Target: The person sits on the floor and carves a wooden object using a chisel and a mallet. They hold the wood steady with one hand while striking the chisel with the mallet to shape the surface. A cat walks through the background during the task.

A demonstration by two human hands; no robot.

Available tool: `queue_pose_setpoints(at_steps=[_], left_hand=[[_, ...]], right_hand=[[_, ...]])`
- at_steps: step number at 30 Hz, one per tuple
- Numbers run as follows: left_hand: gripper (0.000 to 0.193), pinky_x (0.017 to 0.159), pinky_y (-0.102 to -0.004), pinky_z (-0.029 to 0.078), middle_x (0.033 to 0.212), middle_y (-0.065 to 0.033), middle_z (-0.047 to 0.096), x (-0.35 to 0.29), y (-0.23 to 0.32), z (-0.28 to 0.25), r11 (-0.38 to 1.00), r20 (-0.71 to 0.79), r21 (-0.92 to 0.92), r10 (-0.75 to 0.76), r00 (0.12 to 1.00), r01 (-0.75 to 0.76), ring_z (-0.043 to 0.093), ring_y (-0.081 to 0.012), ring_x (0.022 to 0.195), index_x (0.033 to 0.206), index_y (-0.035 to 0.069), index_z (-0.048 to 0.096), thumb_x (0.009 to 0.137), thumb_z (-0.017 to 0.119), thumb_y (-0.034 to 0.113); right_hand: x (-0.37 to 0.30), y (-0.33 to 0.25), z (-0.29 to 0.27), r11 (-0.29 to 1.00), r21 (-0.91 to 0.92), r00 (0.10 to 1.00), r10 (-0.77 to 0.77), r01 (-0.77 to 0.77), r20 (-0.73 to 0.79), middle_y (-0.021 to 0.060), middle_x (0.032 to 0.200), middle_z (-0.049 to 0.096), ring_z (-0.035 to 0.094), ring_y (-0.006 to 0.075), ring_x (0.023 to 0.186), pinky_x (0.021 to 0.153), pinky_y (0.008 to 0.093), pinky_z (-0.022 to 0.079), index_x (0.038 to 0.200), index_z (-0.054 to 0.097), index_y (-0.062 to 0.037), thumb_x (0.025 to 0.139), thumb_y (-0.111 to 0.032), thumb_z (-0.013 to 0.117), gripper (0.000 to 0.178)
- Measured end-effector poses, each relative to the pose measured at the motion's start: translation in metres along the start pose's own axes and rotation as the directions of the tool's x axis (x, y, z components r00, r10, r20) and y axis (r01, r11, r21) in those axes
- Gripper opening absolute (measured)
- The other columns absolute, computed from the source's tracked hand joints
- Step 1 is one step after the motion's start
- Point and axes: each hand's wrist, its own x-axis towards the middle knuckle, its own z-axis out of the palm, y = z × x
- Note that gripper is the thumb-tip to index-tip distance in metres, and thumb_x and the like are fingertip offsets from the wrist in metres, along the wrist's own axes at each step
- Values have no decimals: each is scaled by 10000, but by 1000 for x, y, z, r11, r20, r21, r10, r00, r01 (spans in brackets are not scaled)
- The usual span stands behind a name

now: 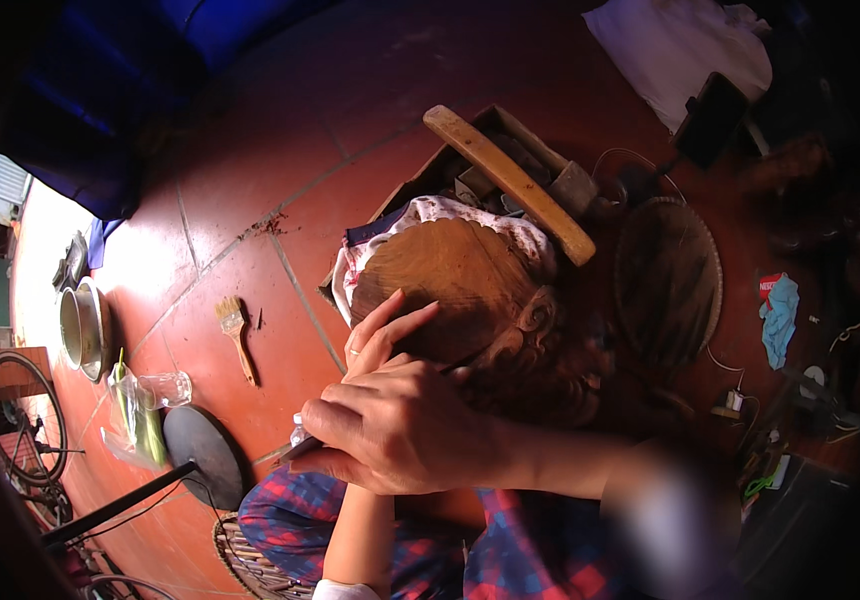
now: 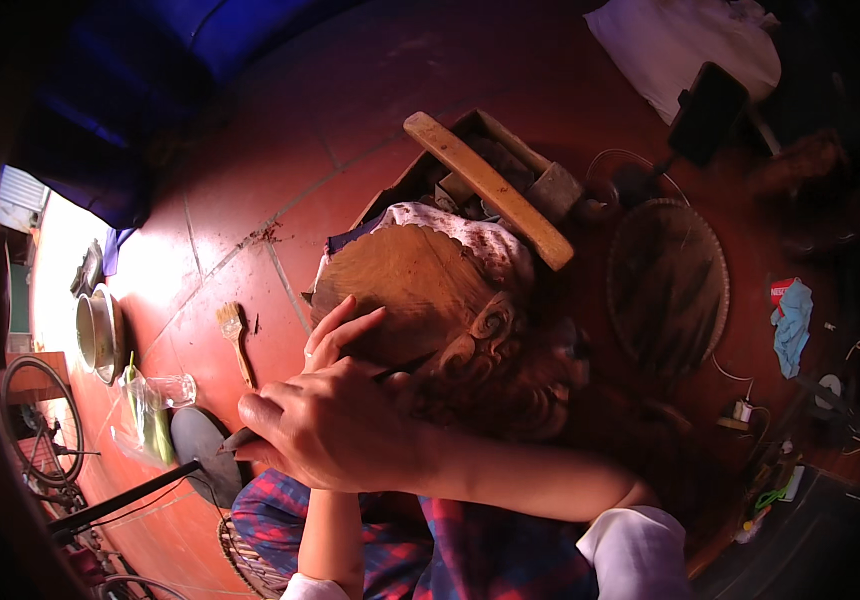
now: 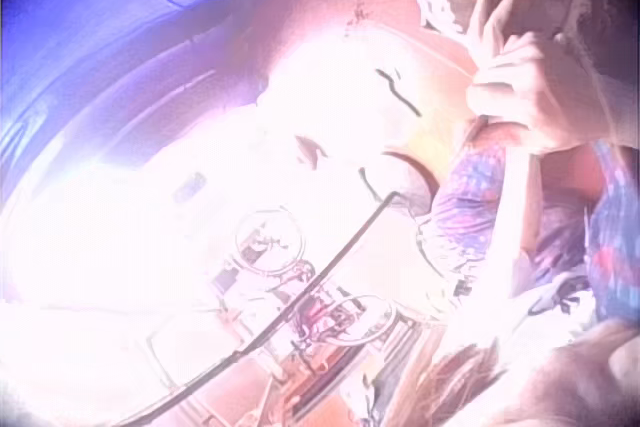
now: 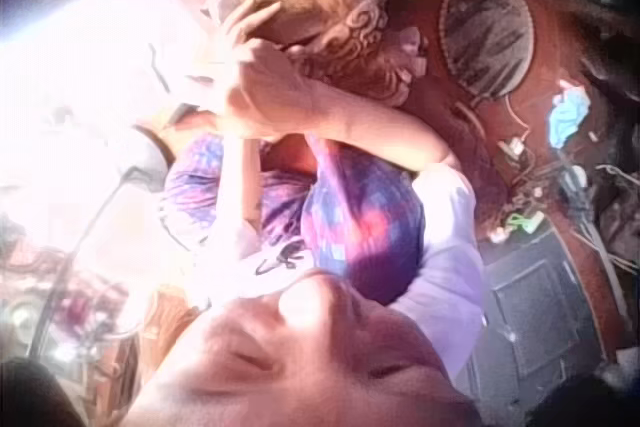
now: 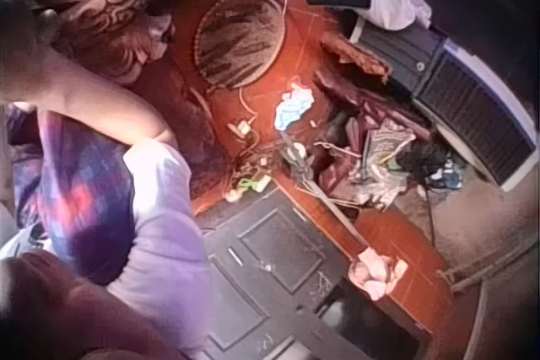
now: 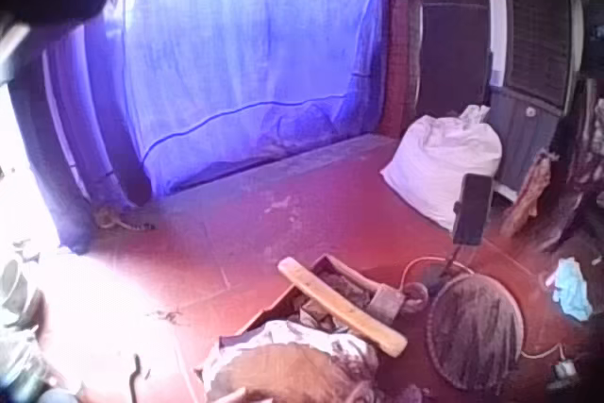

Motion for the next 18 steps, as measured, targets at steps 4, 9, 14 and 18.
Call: queue_pose_setpoints(at_steps=[4, 9, 14, 18], left_hand=[[446, 1052, -465, 333, 1222, -82, 600, 4, -7, 14, 998, -87, 37, 45, 995, -42, 446, -319, 1261, 953, 52, 621, 712, 762, 398], [723, 1094, -477, 260, 1356, -82, 493, 6, -4, 19, 949, 23, 314, -3, 1000, -5, 382, -291, 1315, 1231, 35, 498, 722, 718, 499], [824, 1104, -478, 240, 1403, -79, 446, 4, -17, 22, 950, 45, 312, -45, 998, 28, 340, -282, 1343, 1336, 32, 424, 736, 691, 530], [808, 1114, -438, 240, 1439, -99, 394, 0, -15, 22, 913, 40, 402, 62, 997, -73, 282, -271, 1371, 1383, 23, 371, 792, 651, 497]], right_hand=[[-4, 13, -6, 998, -62, 998, -34, 30, -57, 113, 637, 584, 649, 308, 630, 563, 417, 496, 834, 555, -24, 825, -548, 554, 524], [-3, 20, -4, 998, -62, 972, 2, -17, -234, 154, 625, 523, 618, 324, 623, 635, 389, 498, 681, 490, -56, 758, -580, 622, 545], [7, 27, -1, 999, -33, 996, 21, -24, -84, 254, 747, 617, 619, 475, 813, 855, 535, 447, 870, 581, -19, 806, -624, 522, 612], [-3, 24, 5, 998, -66, 984, -15, 3, -180, 293, 717, 583, 610, 492, 804, 878, 527, 447, 832, 566, -17, 787, -623, 540, 608]])
